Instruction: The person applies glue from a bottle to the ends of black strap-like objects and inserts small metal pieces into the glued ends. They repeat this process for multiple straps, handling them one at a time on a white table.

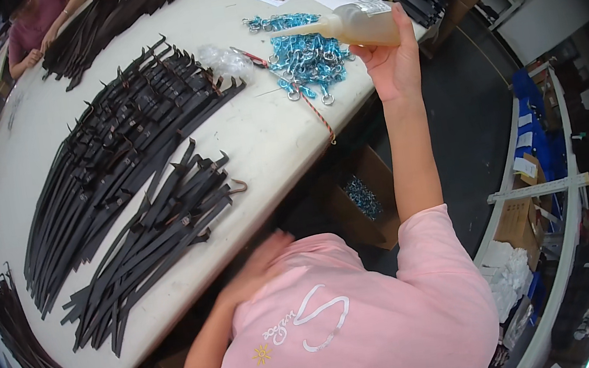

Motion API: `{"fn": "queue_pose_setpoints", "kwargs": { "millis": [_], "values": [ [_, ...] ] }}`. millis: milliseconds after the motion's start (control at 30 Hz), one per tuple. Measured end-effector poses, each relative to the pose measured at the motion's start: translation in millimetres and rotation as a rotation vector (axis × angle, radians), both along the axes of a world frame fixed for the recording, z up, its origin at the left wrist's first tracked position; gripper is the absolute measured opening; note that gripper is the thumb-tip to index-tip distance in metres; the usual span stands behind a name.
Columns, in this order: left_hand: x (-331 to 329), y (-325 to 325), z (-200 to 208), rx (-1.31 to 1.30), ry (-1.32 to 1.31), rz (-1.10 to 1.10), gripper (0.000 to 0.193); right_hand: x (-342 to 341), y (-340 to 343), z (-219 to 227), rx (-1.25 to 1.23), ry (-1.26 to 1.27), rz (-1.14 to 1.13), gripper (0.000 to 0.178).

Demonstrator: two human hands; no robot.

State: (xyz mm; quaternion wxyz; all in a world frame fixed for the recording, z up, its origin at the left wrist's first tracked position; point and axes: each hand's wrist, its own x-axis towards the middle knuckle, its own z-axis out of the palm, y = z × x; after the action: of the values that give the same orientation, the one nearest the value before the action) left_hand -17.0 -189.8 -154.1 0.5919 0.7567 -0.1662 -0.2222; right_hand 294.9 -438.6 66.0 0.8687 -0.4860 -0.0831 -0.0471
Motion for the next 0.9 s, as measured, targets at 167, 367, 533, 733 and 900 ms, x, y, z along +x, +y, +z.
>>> {"fn": "queue_pose_setpoints", "kwargs": {
  "millis": [167, 367, 533, 733, 900],
  "values": [
    [-25.0, 35.2, -36.8, 0.604, 0.119, 0.198, 0.066, 7.1, 12.9, -21.8, 0.163, 0.185, 0.094, 0.053],
    [-31.8, 63.9, 88.3, 0.088, 0.139, -0.072, 0.059, 1.5, 60.8, -34.1, 0.067, 0.269, 0.199, 0.066],
    [-14.2, 107.7, 187.6, -0.133, -0.068, -0.047, 0.054, 20.6, 115.3, -40.7, -0.139, 0.278, 0.353, 0.07],
    [-6.2, 153.0, 209.6, -0.06, -0.235, 0.624, 0.031, 57.8, 160.7, -51.4, -0.281, 0.331, 0.412, 0.073],
    [-13.3, 170.7, 203.8, -0.165, -0.2, 0.742, 0.028, 67.6, 165.1, -58.9, -0.358, 0.452, 0.478, 0.074]
  ]
}}
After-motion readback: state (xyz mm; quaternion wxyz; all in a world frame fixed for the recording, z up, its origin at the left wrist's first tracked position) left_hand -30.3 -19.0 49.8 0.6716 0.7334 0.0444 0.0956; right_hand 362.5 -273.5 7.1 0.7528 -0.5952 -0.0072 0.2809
